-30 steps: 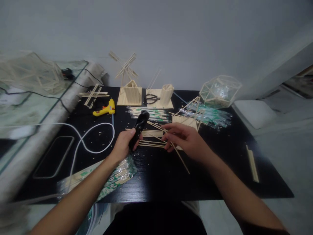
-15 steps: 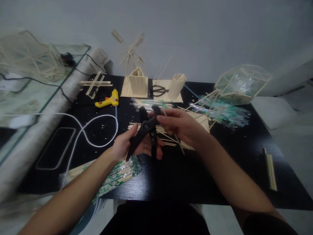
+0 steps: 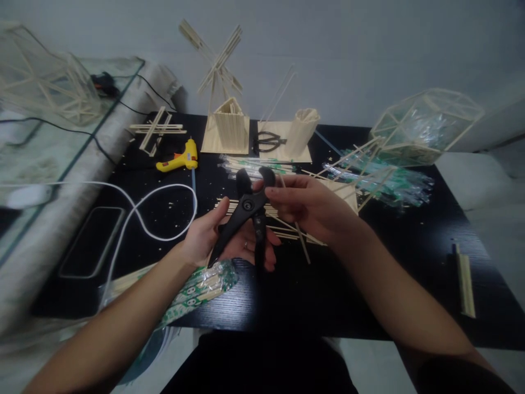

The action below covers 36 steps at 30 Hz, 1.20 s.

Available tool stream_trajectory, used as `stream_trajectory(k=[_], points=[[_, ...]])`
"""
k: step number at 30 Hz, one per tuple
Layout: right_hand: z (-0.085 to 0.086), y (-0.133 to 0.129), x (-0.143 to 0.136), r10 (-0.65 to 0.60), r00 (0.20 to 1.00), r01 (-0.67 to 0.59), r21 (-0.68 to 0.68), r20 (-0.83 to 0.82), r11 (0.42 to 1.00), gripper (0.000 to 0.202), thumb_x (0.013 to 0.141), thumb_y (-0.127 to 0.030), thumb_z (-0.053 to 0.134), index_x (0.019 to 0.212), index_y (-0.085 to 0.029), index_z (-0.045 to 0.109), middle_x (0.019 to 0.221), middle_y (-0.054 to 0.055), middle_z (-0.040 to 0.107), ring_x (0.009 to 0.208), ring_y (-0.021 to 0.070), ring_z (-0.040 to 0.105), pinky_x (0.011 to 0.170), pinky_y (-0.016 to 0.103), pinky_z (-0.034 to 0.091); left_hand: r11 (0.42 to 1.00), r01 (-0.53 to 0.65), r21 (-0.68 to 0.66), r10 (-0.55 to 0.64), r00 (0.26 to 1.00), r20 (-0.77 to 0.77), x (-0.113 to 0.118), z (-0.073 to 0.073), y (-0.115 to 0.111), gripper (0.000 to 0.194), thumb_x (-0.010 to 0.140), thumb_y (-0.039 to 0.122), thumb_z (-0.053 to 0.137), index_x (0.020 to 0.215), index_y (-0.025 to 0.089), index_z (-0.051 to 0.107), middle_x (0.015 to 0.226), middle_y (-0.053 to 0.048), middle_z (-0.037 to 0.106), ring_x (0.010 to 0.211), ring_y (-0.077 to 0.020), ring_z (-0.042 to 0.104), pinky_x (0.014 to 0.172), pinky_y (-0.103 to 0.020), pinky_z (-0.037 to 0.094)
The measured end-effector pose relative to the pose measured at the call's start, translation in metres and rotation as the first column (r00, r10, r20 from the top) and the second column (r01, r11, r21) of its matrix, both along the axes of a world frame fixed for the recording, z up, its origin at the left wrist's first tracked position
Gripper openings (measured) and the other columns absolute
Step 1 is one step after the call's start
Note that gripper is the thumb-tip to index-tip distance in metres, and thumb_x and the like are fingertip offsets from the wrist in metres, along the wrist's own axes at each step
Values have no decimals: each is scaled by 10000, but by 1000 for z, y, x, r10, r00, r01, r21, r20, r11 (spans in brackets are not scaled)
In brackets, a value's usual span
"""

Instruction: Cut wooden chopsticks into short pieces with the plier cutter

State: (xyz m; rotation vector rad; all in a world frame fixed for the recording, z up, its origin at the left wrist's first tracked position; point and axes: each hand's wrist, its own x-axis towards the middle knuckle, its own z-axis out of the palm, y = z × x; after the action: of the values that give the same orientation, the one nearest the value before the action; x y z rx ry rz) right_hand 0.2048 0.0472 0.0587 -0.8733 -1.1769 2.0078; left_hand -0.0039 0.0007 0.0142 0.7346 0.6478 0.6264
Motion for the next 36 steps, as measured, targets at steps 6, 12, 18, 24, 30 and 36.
stream_trajectory(k=[6, 12, 18, 24, 30, 36], points=[[0, -1, -1, -23, 1000, 23, -6, 2, 1000, 184, 795, -288, 800, 943, -180, 789, 666, -46, 476, 537, 65, 221, 437, 224, 185, 991, -106, 79, 112, 991, -77, 2, 4, 0, 739, 796, 819, 494, 885, 129, 745, 681, -170, 719, 676, -371, 724, 606, -445, 559], [-1, -2, -3, -16, 1000, 15, -10, -27, 1000, 218, 788, -304, 812, 955, -169, 779, 619, -71, 410, 514, 53, 210, 437, 216, 185, 993, 113, -22, -113, 994, 5, 2, 6, 3, 888, 704, 905, 477, 919, 87, 743, 818, -256, 739, 788, -452, 735, 658, -535, 576], [0, -2, -4, -26, 999, 25, 60, 22, 998, 249, 813, -385, 808, 915, -172, 730, 636, -69, 401, 514, 56, 234, 455, 219, 222, 996, 68, -65, -70, 997, -34, -1, 5, 3, 895, 716, 919, 431, 913, 102, 742, 849, -238, 739, 785, -433, 731, 678, -534, 575], [1, 9, 6, -280, 959, 269, 169, 49, 948, 226, 952, -358, 600, 943, -166, 717, 683, -27, 474, 546, 82, 362, 474, 226, 274, 971, -234, -49, 234, 972, -14, -3, -1, 9, 742, 861, 761, 385, 927, 105, 727, 777, -190, 715, 711, -342, 699, 700, -513, 585], [-5, 7, 7, -285, 892, 83, 494, 350, 866, 167, 920, -221, 617, 980, -167, 764, 804, 21, 652, 604, 107, 504, 572, 253, 408, 850, -525, 49, 523, 851, 47, -6, -2, 18, 579, 925, 641, 368, 811, 171, 686, 679, -89, 629, 623, -232, 633, 642, -399, 570], [-23, -1, -8, -263, 665, -289, 566, 699, 772, 144, 855, -94, 694, 956, -158, 775, 951, 84, 758, 847, 187, 682, 802, 309, 493, 777, -619, 118, 618, 785, 48, -6, -4, 20, 604, 887, 619, 374, 875, 128, 727, 719, -90, 650, 661, -217, 654, 653, -352, 571]])
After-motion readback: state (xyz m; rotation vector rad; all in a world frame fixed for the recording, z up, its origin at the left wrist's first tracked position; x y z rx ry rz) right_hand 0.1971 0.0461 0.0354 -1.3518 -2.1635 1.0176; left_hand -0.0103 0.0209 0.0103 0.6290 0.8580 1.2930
